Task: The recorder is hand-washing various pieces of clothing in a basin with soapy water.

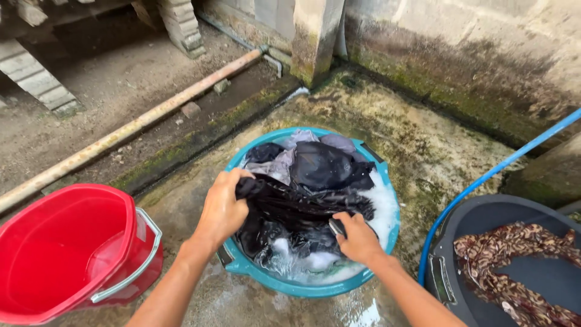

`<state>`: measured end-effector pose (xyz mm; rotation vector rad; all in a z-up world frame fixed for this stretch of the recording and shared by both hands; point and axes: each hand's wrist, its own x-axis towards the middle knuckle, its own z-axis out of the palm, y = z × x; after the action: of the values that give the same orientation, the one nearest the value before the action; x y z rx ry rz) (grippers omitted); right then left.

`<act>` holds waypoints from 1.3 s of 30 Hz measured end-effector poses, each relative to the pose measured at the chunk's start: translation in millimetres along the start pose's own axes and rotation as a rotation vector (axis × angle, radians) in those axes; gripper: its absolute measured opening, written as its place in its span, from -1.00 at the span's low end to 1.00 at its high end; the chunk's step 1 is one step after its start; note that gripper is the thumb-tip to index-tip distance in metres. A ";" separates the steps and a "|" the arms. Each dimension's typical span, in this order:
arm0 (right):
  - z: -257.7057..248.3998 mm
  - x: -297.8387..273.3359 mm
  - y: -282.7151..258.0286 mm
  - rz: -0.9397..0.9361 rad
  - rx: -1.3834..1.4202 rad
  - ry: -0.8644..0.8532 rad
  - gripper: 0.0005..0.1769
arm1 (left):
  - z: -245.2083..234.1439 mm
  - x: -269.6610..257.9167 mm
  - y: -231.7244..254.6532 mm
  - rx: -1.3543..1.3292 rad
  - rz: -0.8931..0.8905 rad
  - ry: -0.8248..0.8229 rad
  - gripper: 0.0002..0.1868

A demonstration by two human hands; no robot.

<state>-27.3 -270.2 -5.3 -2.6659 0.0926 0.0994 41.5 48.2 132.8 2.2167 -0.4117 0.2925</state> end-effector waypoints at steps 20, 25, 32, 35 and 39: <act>-143.1 5.9 -122.5 -0.268 1.287 -0.059 -0.55 | 8.7 33.4 104.3 -0.803 -0.357 0.082 -0.43; -131.0 -11.9 -135.5 -0.190 1.299 -0.062 -0.62 | 26.6 33.5 102.1 -0.984 -0.682 0.207 -0.47; -115.3 -8.9 -108.8 -0.138 1.261 0.003 -0.56 | 32.3 25.3 106.7 -0.656 -0.217 -0.025 -0.44; -120.6 -0.9 -105.8 -0.309 1.118 0.118 -0.48 | 8.7 24.3 127.5 -0.346 0.078 -0.184 -0.49; -142.7 -6.5 -123.4 -0.243 1.240 -0.052 -0.39 | -14.9 23.8 136.7 -0.058 0.345 -0.262 -0.49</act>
<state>-15.8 -225.4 177.7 -1.4187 -0.1479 0.0143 9.2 -25.7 246.7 2.1266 -0.9374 0.1680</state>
